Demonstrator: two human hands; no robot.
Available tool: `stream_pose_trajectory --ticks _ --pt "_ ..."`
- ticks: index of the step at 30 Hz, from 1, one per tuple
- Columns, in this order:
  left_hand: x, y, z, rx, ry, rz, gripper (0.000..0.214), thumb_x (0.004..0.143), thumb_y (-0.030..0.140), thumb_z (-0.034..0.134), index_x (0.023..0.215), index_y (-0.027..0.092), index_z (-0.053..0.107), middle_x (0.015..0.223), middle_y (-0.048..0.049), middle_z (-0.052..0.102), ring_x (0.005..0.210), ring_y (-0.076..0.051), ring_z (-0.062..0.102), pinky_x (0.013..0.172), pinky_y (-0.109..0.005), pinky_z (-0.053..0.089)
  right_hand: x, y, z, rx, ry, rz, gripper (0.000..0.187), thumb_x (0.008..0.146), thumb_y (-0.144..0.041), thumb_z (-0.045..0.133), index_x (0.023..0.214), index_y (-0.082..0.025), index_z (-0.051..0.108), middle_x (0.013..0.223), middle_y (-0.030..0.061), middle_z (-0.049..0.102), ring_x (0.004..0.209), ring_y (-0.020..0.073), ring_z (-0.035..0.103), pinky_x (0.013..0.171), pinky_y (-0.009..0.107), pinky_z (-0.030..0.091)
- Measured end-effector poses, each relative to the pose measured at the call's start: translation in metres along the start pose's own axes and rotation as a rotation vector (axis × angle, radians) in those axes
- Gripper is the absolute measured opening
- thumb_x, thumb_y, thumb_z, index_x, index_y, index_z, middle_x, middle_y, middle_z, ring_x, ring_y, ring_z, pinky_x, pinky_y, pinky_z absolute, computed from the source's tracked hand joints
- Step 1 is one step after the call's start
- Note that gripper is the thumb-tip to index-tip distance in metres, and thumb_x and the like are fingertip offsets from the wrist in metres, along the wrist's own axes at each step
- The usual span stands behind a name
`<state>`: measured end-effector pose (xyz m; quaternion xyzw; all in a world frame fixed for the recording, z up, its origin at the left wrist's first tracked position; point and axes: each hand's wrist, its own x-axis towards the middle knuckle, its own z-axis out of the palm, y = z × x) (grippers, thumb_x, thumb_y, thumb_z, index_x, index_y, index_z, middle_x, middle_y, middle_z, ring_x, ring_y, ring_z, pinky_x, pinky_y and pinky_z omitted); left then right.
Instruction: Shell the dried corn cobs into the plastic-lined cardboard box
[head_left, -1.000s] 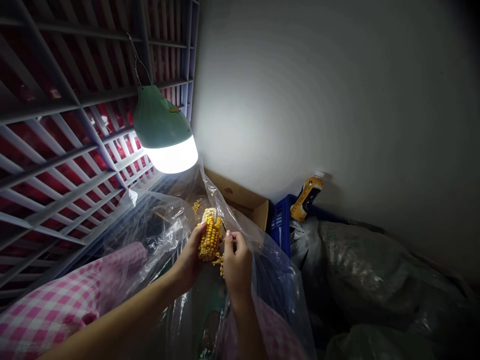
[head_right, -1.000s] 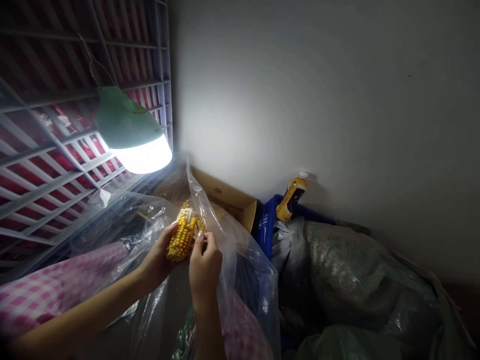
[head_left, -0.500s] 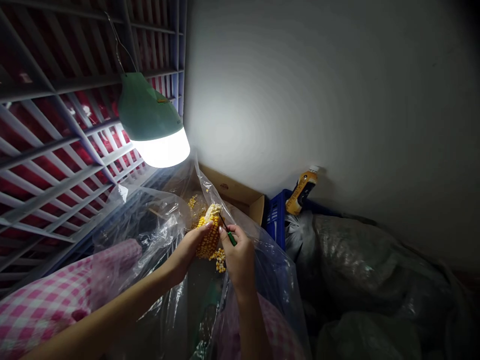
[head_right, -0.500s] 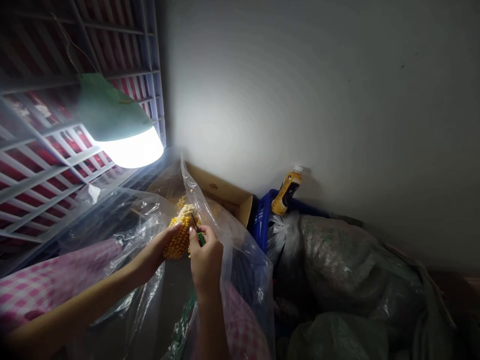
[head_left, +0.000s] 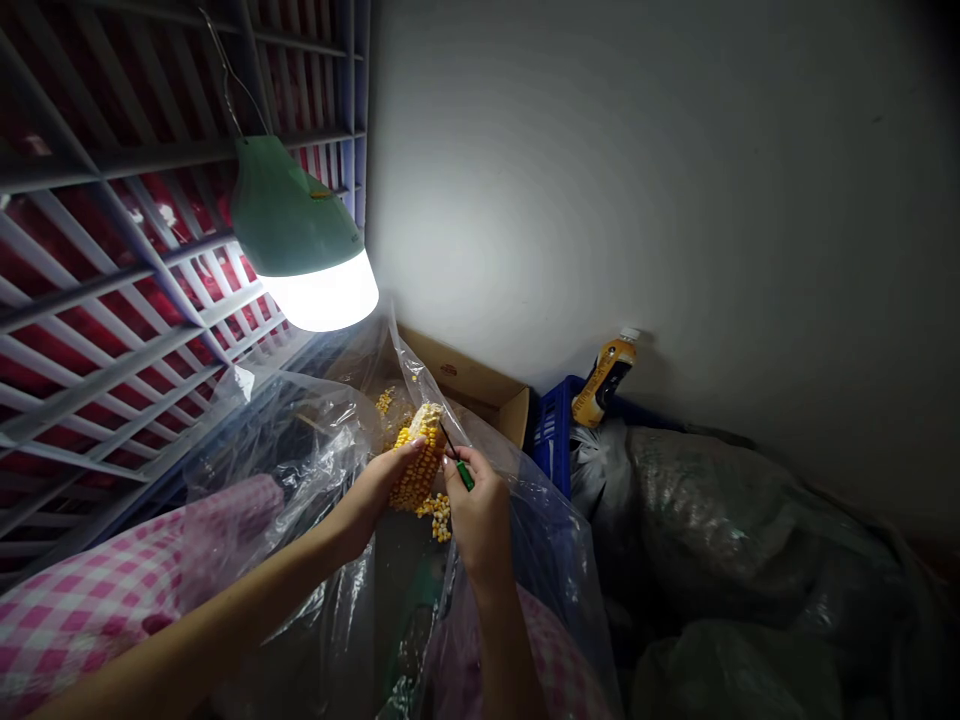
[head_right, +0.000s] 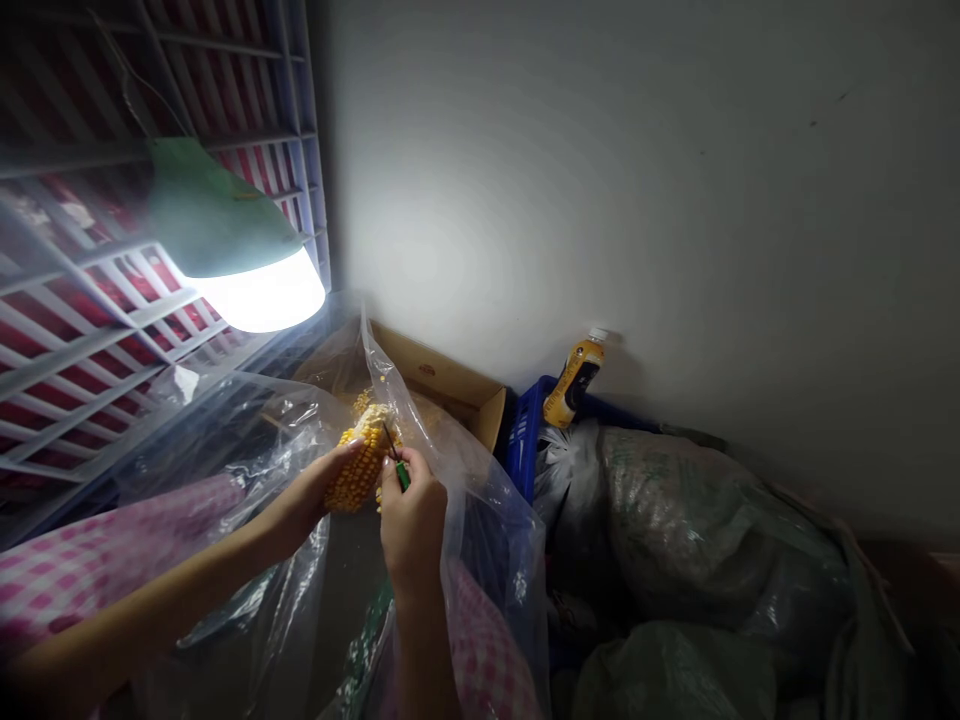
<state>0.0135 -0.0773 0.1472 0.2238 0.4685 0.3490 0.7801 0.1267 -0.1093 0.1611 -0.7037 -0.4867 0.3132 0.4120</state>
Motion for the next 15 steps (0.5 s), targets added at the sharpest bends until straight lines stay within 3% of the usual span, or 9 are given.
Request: stream_pose_trajectory --ticks 8,15 --pt "-0.001 0.011 -0.002 -0.196 -0.038 0.004 0.035 0.079 0.034 0.052 0.105 0.012 0.058 0.088 -0.0079 0.068 0.068 -0.016 0.064 0.059 -0.023 0.051 -0.001 -0.006 -0.009 0.058 0.109 -0.017 0.024 0.078 -0.036 0.050 0.090 -0.016 0.055 0.066 -0.0002 0.061 0.055 0.0111 0.054 0.050 0.019 0.039" --pt "-0.002 0.017 -0.003 -0.271 -0.025 -0.010 0.035 0.079 0.037 0.048 0.102 0.011 0.057 0.080 -0.0090 0.067 0.063 -0.020 0.065 0.054 -0.029 0.052 -0.007 -0.011 -0.012 -0.104 -0.036 -0.150 0.027 0.085 -0.034 0.041 0.077 -0.018 0.061 0.065 -0.0009 0.062 0.058 0.0110 0.054 0.055 0.019 0.036"
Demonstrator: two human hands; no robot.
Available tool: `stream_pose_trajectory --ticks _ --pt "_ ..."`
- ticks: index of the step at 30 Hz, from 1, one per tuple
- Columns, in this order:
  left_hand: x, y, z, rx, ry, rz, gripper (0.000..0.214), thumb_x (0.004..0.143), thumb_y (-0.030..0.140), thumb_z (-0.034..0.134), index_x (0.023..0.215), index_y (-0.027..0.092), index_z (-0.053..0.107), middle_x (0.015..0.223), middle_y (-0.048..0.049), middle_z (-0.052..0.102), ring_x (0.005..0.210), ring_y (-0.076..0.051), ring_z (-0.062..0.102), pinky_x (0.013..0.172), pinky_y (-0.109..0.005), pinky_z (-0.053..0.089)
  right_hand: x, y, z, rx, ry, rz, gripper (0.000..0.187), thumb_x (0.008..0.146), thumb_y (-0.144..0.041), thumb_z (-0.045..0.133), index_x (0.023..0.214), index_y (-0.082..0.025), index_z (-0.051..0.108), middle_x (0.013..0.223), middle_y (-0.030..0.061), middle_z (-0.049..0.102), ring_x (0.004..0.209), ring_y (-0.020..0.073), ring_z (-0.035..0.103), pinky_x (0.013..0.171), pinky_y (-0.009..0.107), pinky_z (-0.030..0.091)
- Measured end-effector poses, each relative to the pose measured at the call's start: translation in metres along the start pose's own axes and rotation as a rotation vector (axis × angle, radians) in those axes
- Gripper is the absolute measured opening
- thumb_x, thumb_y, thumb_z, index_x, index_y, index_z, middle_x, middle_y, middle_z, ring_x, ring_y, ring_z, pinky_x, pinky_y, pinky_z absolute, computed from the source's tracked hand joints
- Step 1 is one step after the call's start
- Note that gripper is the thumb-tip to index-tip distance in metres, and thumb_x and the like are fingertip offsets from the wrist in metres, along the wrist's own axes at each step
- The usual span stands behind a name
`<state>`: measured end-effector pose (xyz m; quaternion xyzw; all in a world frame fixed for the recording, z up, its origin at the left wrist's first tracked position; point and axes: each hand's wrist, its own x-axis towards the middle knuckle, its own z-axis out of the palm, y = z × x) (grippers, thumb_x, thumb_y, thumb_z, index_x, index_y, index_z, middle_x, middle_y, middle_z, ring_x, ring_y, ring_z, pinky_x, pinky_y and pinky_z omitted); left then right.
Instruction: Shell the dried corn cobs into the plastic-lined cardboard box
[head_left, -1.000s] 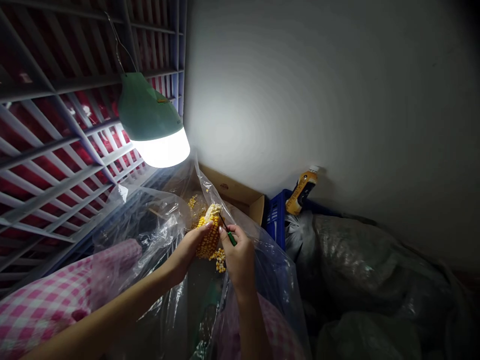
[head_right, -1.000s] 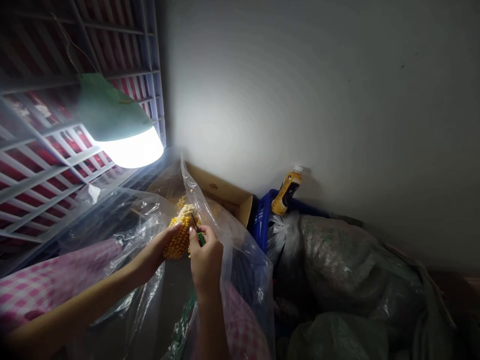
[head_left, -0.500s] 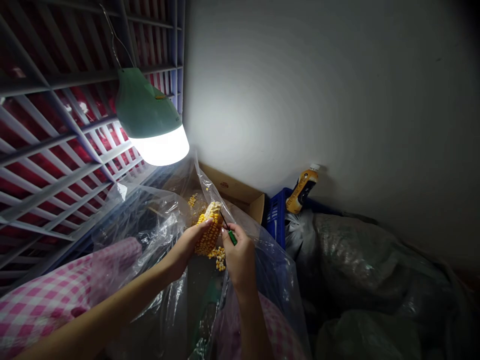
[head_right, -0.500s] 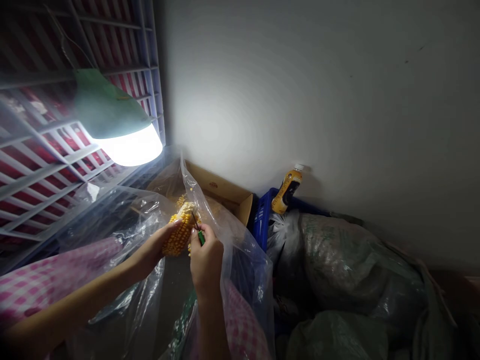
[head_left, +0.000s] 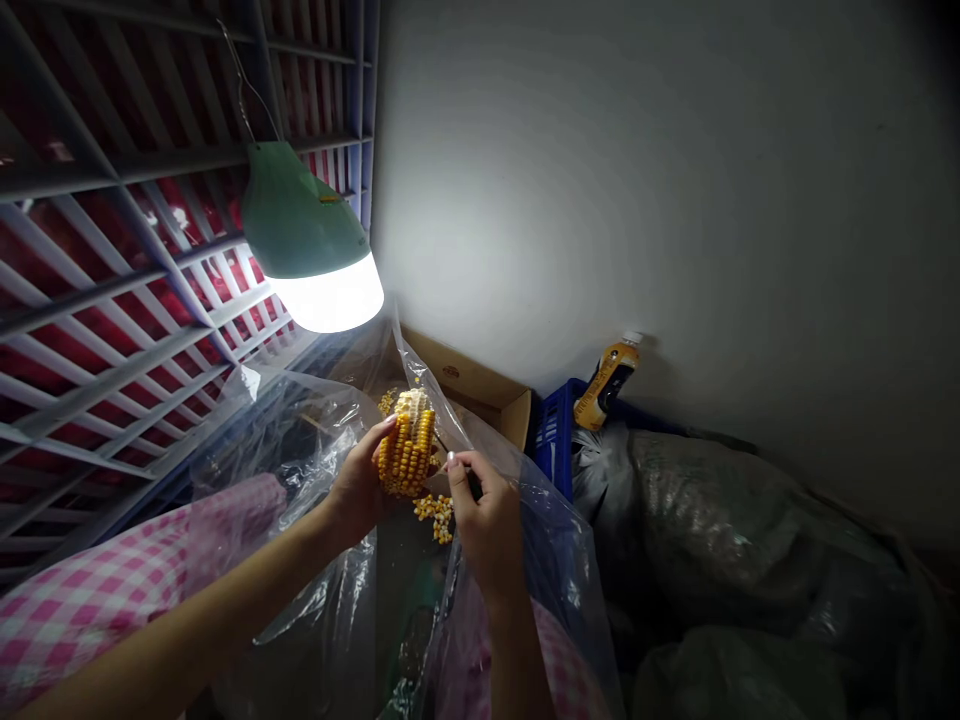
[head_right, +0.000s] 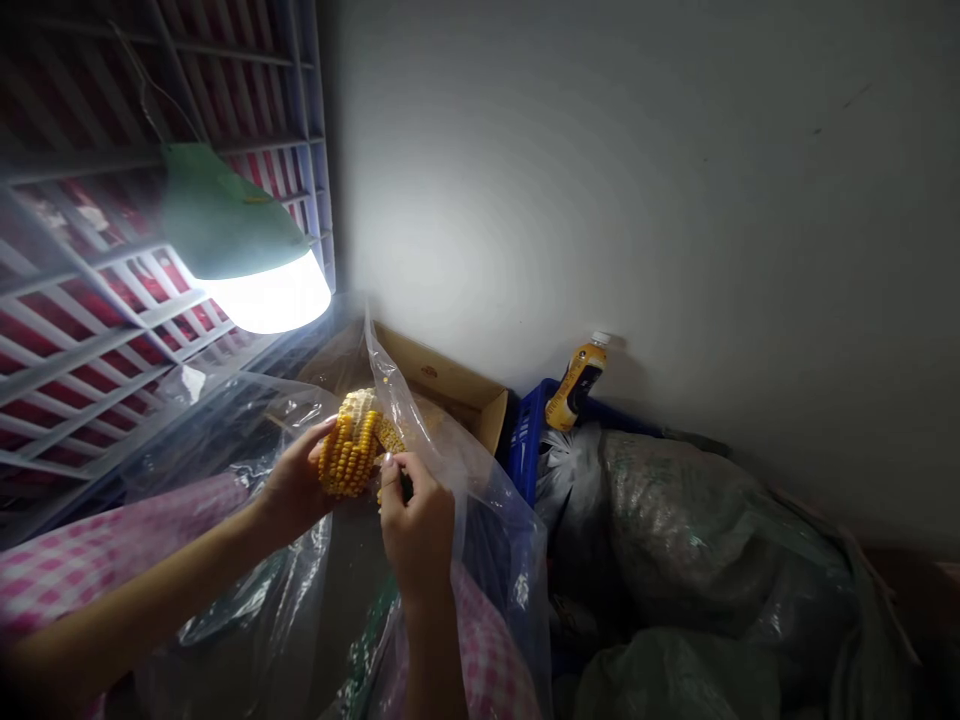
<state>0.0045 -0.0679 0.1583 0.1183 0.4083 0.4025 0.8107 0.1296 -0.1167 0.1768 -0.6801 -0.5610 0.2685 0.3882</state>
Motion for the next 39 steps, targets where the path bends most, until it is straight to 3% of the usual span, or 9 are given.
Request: stream_pose_trajectory --ticks 7,13,20,24,29,39 --pt "0.004 -0.004 -0.003 -0.006 0.045 0.122 0.030 0.076 0.037 0.055 0.098 0.016 0.057 0.074 -0.0039 0.066 0.057 -0.016 0.063 0.050 -0.026 0.051 -0.003 0.001 -0.006 -0.107 -0.081 -0.025 0.029 0.084 -0.035 0.042 0.077 -0.019 0.066 0.070 0.0005 0.066 0.064 0.0143 0.059 0.061 0.021 0.039" --pt "0.009 -0.006 -0.010 0.151 0.043 0.157 0.035 0.075 0.043 0.055 0.100 0.018 0.058 0.072 -0.0022 0.065 0.056 -0.015 0.061 0.048 -0.023 0.049 -0.004 0.001 -0.009 -0.120 -0.101 -0.060 0.033 0.084 -0.036 0.041 0.076 -0.019 0.068 0.067 0.0011 0.066 0.061 0.0142 0.058 0.058 0.020 0.040" --pt "0.013 -0.004 -0.012 0.425 0.084 0.112 0.046 0.070 0.051 0.058 0.094 0.012 0.063 0.063 -0.0051 0.065 0.047 -0.016 0.059 0.042 -0.023 0.044 -0.003 0.002 -0.017 -0.135 -0.183 -0.010 0.031 0.083 -0.032 0.044 0.073 -0.019 0.070 0.065 0.0012 0.067 0.062 0.0146 0.059 0.057 0.021 0.038" --pt "0.008 -0.003 -0.006 0.396 0.078 0.040 0.051 0.070 0.052 0.057 0.105 0.015 0.059 0.066 -0.0042 0.066 0.052 -0.017 0.060 0.043 -0.023 0.044 -0.002 0.001 -0.022 -0.076 -0.202 0.004 0.032 0.083 -0.032 0.044 0.071 -0.018 0.070 0.063 0.0004 0.065 0.059 0.0133 0.057 0.058 0.020 0.039" --pt "0.007 -0.004 -0.006 0.346 0.084 0.047 0.053 0.069 0.052 0.058 0.110 0.017 0.057 0.066 -0.0021 0.065 0.048 -0.015 0.058 0.043 -0.023 0.044 -0.001 0.000 -0.022 -0.062 -0.200 0.008 0.031 0.082 -0.032 0.045 0.071 -0.018 0.070 0.061 -0.0005 0.063 0.057 0.0122 0.055 0.057 0.020 0.038" --pt "0.013 -0.005 -0.011 0.397 0.059 0.042 0.048 0.068 0.055 0.056 0.095 0.015 0.060 0.061 -0.0030 0.063 0.047 -0.017 0.058 0.043 -0.025 0.045 -0.001 -0.001 -0.022 -0.066 -0.217 -0.008 0.032 0.083 -0.032 0.044 0.070 -0.017 0.070 0.061 -0.0002 0.064 0.057 0.0120 0.055 0.054 0.020 0.035"
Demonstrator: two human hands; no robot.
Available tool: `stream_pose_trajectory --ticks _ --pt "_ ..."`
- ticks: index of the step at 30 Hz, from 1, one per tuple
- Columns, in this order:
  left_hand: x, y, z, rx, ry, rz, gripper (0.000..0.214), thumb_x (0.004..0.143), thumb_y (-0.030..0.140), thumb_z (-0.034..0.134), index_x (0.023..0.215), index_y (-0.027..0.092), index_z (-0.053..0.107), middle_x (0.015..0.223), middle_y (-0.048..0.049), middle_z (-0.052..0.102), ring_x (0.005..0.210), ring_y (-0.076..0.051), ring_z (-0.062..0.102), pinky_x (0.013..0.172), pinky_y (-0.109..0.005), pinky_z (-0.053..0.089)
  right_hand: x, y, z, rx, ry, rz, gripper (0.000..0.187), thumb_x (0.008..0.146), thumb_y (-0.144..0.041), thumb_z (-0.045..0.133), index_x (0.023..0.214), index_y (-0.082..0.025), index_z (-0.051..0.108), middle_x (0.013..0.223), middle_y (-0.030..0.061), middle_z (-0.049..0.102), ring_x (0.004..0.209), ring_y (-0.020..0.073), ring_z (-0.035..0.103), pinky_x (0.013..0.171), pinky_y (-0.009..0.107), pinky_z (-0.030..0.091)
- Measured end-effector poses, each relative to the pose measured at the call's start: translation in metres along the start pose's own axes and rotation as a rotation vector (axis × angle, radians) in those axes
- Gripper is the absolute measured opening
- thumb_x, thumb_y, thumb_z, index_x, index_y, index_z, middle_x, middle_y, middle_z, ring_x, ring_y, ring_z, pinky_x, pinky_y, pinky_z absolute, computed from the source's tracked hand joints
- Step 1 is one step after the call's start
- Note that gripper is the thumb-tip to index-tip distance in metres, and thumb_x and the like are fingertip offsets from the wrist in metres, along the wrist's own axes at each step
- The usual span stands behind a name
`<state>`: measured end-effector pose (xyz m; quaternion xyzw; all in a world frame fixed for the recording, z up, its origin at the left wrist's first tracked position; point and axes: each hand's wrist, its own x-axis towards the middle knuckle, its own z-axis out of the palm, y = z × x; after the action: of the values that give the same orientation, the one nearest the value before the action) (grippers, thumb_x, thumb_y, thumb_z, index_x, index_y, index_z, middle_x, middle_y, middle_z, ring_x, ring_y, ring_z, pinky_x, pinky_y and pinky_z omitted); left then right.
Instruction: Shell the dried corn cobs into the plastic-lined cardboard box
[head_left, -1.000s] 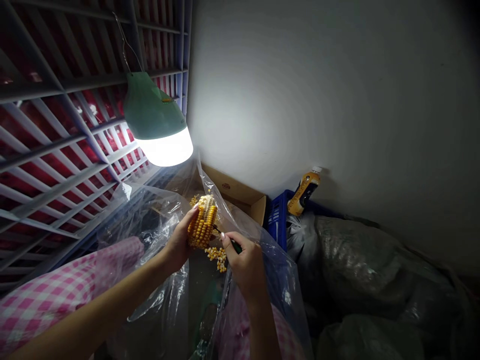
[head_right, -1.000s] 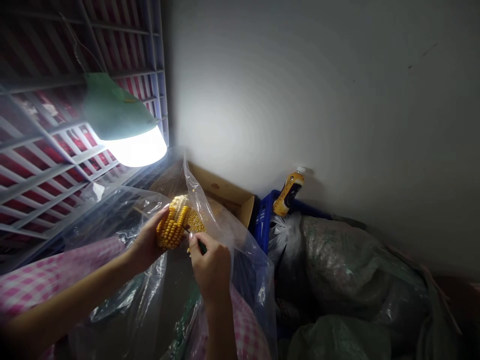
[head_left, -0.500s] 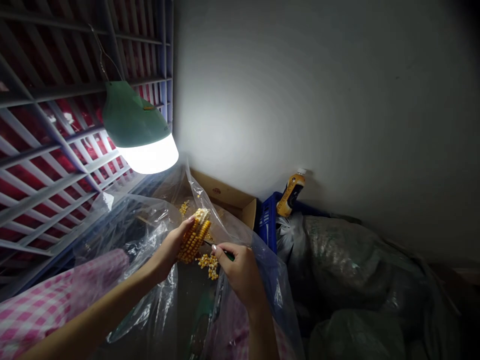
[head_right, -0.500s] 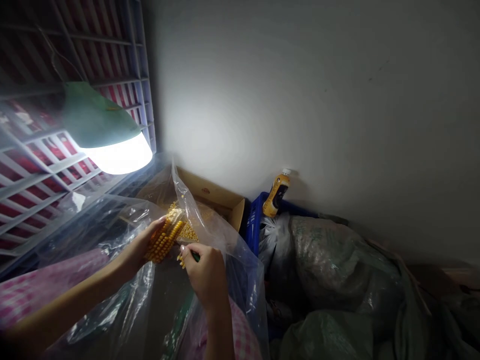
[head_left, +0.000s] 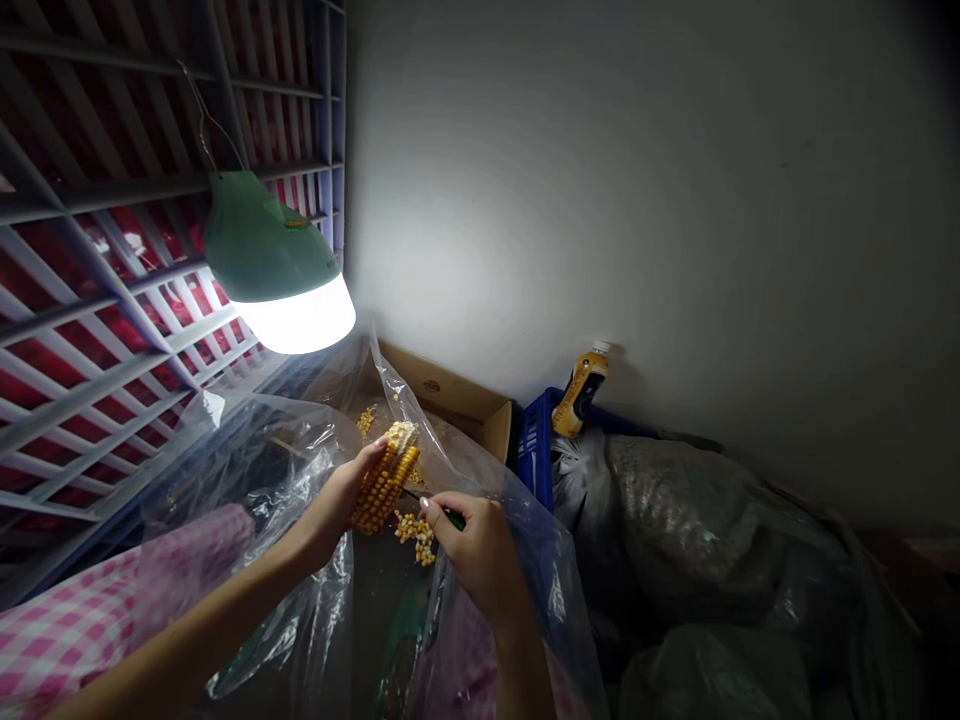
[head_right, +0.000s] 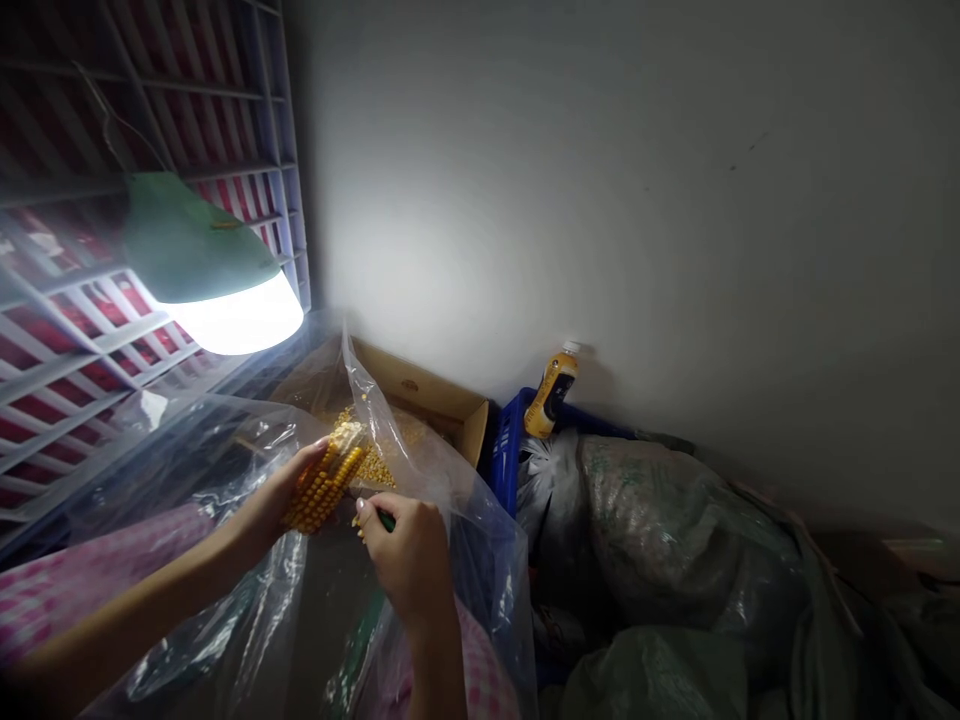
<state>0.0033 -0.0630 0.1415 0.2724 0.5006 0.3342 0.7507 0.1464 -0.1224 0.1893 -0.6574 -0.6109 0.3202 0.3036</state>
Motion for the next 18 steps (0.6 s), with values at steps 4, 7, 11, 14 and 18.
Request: stream_pose_trajectory --ticks 4,7,11,14,18 --pt "0.004 -0.002 -0.002 0.041 -0.016 -0.052 0.049 0.067 0.059 0.054 0.086 0.014 0.062 0.054 -0.0046 0.061 0.042 -0.018 0.055 0.038 -0.026 0.042 0.000 0.000 0.001 0.051 -0.023 -0.014 0.033 0.083 -0.033 0.044 0.069 -0.017 0.069 0.063 0.0000 0.064 0.061 0.0127 0.057 0.055 0.020 0.035" --pt "0.007 -0.006 -0.004 0.041 -0.044 -0.034 0.048 0.068 0.059 0.055 0.083 0.014 0.061 0.054 -0.0045 0.061 0.042 -0.017 0.055 0.038 -0.026 0.042 0.001 0.003 0.009 0.028 -0.023 -0.009 0.033 0.083 -0.033 0.043 0.069 -0.017 0.068 0.065 0.0009 0.066 0.063 0.0135 0.059 0.056 0.020 0.034" --pt "0.006 -0.011 -0.006 0.148 0.064 0.042 0.044 0.065 0.057 0.059 0.072 0.014 0.058 0.047 -0.0011 0.056 0.038 -0.015 0.052 0.037 -0.024 0.040 0.003 0.006 0.026 -0.127 0.032 0.033 0.034 0.083 -0.031 0.043 0.063 -0.017 0.066 0.060 0.0038 0.066 0.058 0.0147 0.059 0.051 0.021 0.030" --pt "0.004 -0.016 -0.004 0.149 0.117 0.058 0.047 0.066 0.060 0.056 0.070 0.013 0.057 0.047 -0.0009 0.055 0.037 -0.014 0.051 0.035 -0.022 0.037 0.004 0.006 0.039 -0.268 0.085 0.082 0.032 0.084 -0.028 0.043 0.064 -0.017 0.065 0.063 0.0055 0.067 0.058 0.0153 0.060 0.050 0.023 0.026" --pt "0.003 -0.029 -0.002 0.040 0.212 0.007 0.052 0.068 0.063 0.050 0.075 0.012 0.057 0.049 -0.0014 0.056 0.039 -0.014 0.051 0.034 -0.022 0.035 0.006 0.003 0.048 -0.457 0.136 0.197 0.027 0.086 -0.023 0.039 0.074 -0.019 0.063 0.069 0.0060 0.068 0.062 0.0169 0.062 0.050 0.024 0.024"
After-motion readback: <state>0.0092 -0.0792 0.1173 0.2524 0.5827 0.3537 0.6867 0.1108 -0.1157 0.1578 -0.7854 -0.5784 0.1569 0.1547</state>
